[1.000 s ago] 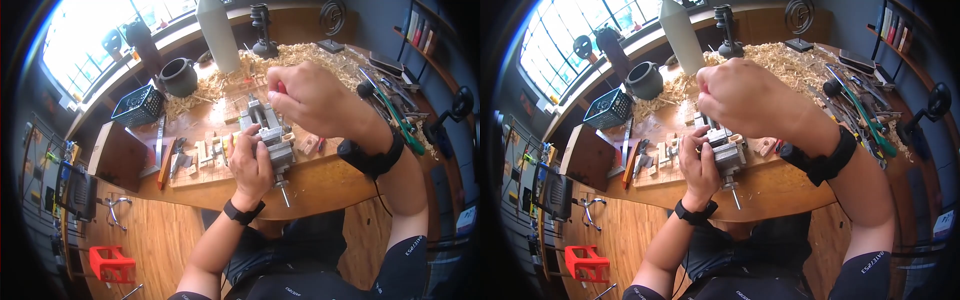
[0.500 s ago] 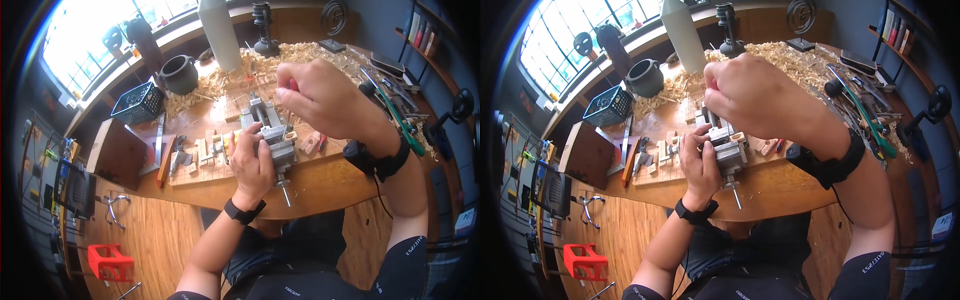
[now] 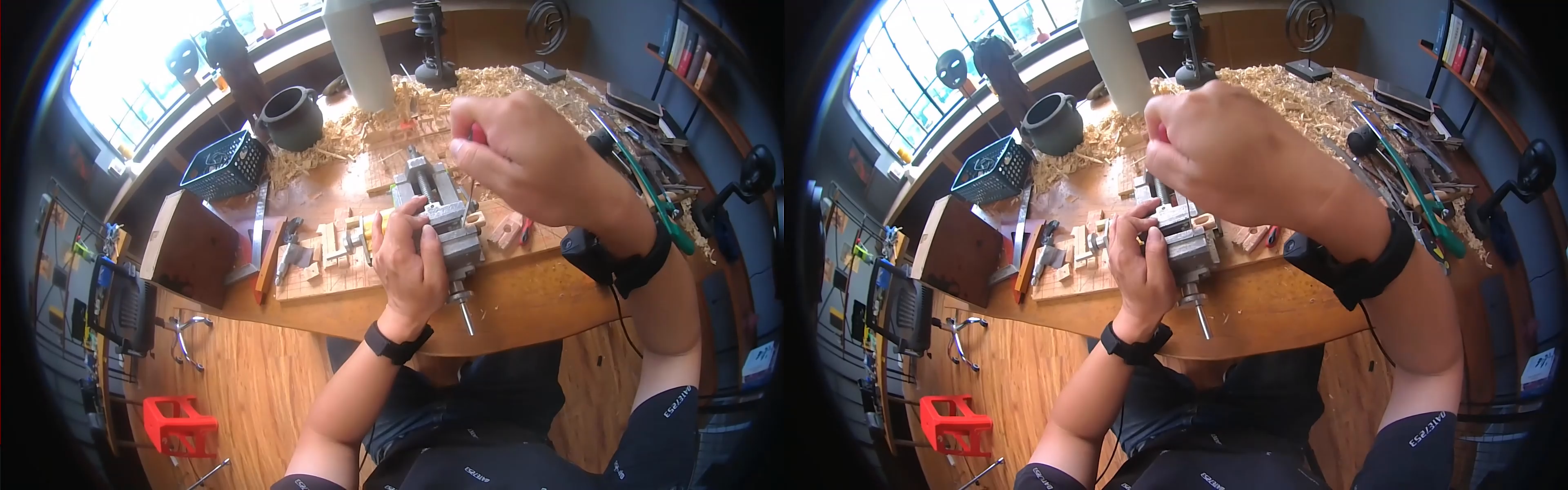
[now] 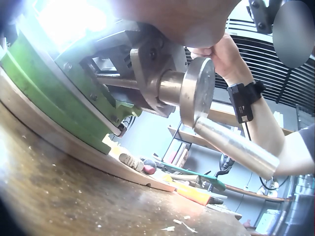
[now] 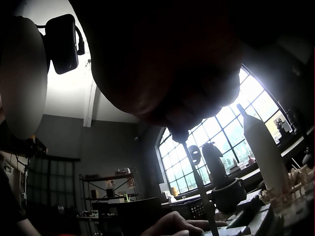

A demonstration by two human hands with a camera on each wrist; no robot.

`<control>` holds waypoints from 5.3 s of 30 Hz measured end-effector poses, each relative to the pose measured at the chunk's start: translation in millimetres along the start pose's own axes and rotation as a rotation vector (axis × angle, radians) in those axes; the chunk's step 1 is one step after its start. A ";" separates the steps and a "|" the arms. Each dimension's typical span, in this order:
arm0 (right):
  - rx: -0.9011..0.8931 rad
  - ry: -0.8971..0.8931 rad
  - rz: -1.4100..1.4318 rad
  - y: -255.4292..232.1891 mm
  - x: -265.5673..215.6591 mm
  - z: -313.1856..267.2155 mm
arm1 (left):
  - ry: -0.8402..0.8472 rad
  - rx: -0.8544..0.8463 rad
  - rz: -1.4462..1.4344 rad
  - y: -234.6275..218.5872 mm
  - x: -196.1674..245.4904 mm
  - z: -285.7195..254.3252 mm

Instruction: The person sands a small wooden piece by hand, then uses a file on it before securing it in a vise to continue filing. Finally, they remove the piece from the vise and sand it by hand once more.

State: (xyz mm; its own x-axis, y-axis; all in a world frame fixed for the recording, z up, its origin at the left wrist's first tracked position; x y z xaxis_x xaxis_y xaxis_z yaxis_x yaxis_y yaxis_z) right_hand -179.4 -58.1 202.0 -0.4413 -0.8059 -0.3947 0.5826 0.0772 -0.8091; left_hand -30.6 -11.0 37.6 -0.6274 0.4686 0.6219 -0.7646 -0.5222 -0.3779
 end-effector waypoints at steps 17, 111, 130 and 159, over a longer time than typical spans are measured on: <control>-0.003 -0.091 -0.018 7.8 8.3 -3.6 | -0.001 0.002 -0.004 1.6 -1.5 -0.1; -0.103 0.268 0.282 -20.7 87.1 -62.6 | -0.007 0.017 -0.041 1.8 -4.0 -2.0; -0.122 -0.277 -0.412 3.7 -5.0 3.5 | -0.018 0.019 -0.039 3.2 -5.2 -1.7; 0.056 -0.469 -0.356 8.1 -16.5 -18.1 | -0.008 -0.006 -0.025 2.0 -3.1 -0.3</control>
State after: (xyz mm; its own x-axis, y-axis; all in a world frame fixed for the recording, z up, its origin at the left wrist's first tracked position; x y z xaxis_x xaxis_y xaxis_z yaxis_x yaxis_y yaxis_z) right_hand -179.8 -33.6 194.0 -0.2749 -0.9509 0.1418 0.4951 -0.2665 -0.8269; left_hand -30.3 -13.3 34.7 -0.6070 0.4755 0.6367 -0.7808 -0.5060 -0.3666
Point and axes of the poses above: each hand's wrist, its own z-axis towards the middle knuckle, its own y-axis out of the palm, x = y × z, the point moved 5 cm from there along z, towards the middle knuckle, and after that the axes turned 3 degrees about -x, right-handed, at the moved point
